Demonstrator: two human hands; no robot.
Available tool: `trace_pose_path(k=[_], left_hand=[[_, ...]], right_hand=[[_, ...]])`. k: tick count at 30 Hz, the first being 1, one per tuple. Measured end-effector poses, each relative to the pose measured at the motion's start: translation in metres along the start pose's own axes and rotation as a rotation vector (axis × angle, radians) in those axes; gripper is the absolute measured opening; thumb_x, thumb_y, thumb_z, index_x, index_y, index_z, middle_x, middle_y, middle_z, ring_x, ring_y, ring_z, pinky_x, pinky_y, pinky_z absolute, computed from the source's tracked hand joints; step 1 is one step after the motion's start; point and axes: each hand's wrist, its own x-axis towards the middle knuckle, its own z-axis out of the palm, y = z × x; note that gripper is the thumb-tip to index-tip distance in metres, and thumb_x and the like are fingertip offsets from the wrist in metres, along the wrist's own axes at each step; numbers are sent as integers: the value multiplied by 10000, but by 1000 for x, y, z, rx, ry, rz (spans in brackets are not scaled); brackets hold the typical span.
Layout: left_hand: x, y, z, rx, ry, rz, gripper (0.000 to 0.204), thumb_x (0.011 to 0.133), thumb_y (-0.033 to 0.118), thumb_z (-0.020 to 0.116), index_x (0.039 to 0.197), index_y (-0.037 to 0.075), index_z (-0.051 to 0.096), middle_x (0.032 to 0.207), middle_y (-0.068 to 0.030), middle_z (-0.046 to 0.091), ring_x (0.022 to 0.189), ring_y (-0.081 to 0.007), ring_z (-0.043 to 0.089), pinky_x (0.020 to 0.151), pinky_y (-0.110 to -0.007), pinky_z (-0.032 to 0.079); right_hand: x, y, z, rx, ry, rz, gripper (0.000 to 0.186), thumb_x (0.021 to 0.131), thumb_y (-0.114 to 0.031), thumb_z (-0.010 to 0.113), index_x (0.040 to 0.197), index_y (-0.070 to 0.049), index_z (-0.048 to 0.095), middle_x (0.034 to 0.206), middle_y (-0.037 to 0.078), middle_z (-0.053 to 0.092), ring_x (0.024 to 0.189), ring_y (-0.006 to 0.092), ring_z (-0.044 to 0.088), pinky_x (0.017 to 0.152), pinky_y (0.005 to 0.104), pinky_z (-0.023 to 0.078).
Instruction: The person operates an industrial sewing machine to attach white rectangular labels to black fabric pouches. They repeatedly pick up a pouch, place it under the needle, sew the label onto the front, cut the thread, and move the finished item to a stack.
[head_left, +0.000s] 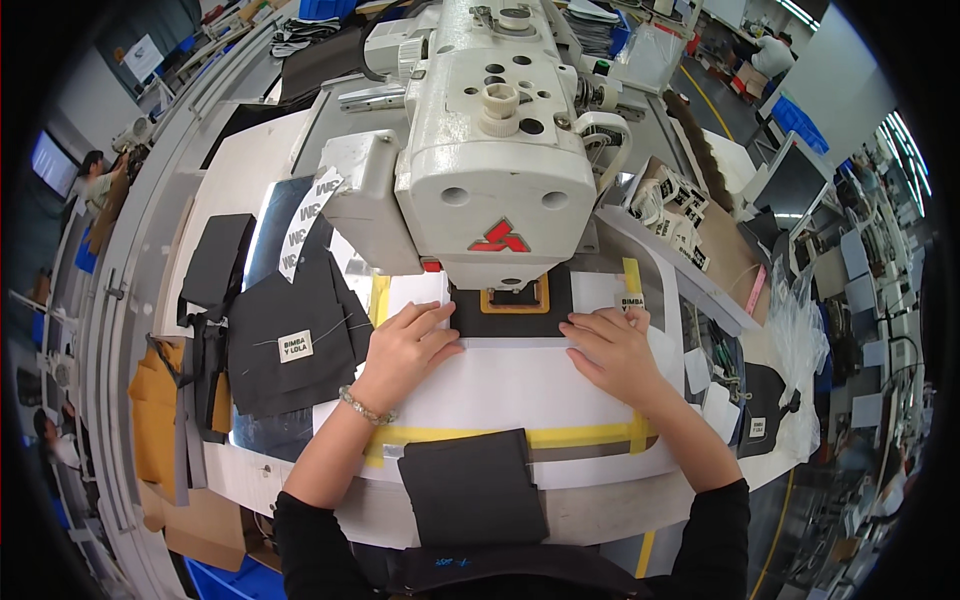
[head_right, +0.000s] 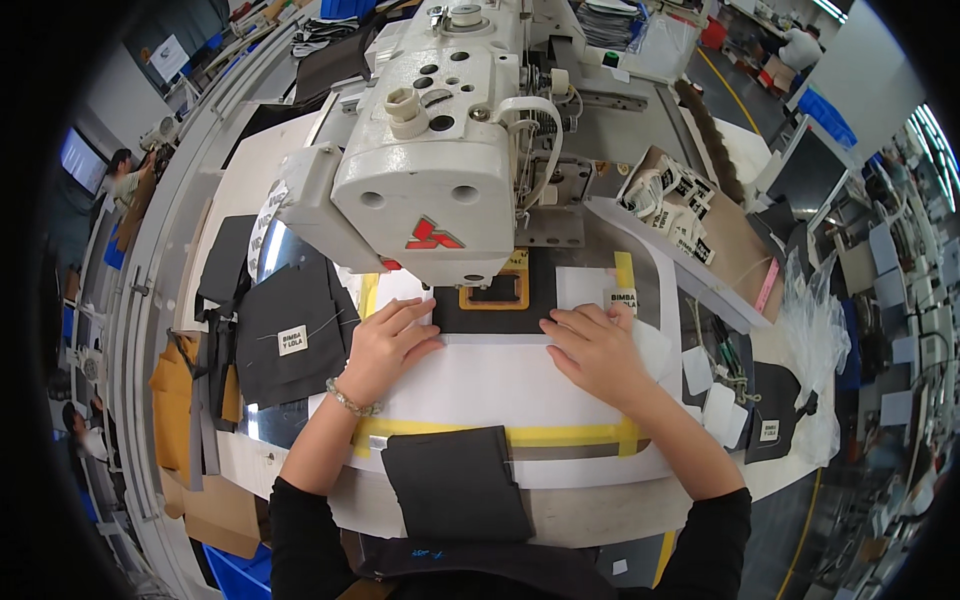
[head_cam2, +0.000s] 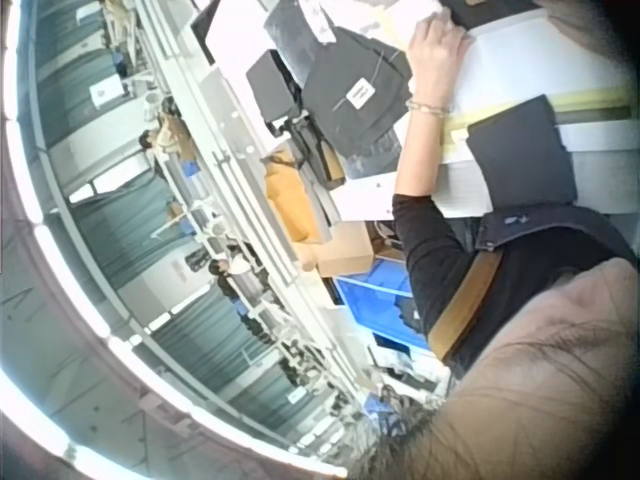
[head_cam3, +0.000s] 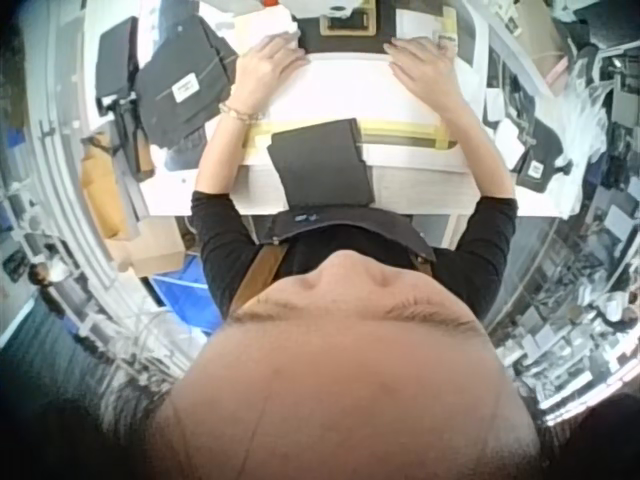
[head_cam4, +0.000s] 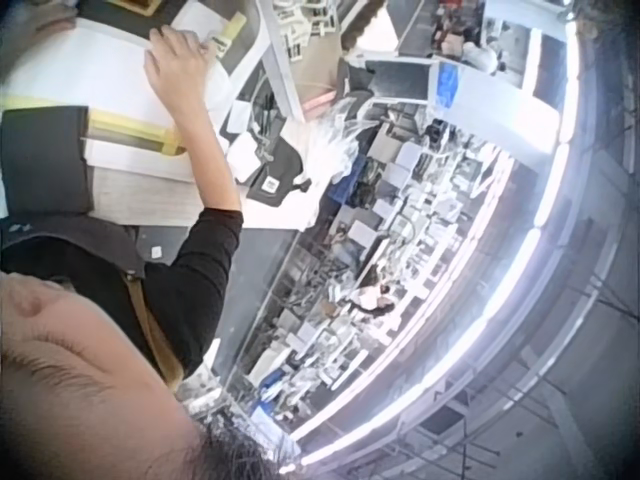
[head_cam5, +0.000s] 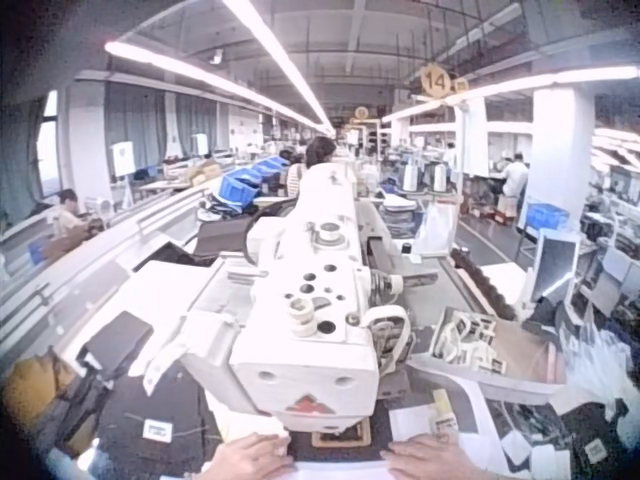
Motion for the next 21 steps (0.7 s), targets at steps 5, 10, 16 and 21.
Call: trace_pose_path(k=[5, 10, 16, 21], left_hand=[[0, 1, 0, -29, -27, -6, 152, 726, 180, 784, 821, 97, 699, 1145, -48, 665, 1043, -230, 634, 865, -374, 533], [-3, 1, 1, 29, -36, 30, 124, 763, 176, 761, 847, 110, 699, 1152, -28, 664, 1093, -200, 619, 958, -398, 489], [-7, 0, 7, 84, -71, 62, 115, 799, 178, 728, 875, 109, 677, 1137, -25, 679, 1116, -179, 611, 1003, -409, 463], [-9, 1, 8, 88, -74, 40, 122, 793, 133, 733, 875, 109, 646, 1150, -30, 687, 1120, -195, 624, 1014, -420, 449]], right_hand=[[-5, 5, 4, 9, -2, 3, 245, 747, -132, 728, 991, -138, 701, 1127, -13, 675, 996, 151, 591, 879, 399, 314], [-8, 8, 6, -5, 22, -24, 211, 737, -109, 717, 945, -138, 690, 1156, -17, 672, 1011, 149, 593, 863, 390, 311], [-10, 7, 10, -22, -6, -45, 255, 756, -129, 704, 1002, -135, 637, 1240, -11, 645, 1040, 152, 589, 845, 383, 312], [-13, 6, 13, -35, -39, -42, 343, 790, -186, 694, 1114, -130, 598, 1268, -12, 635, 1047, 143, 582, 824, 378, 316]])
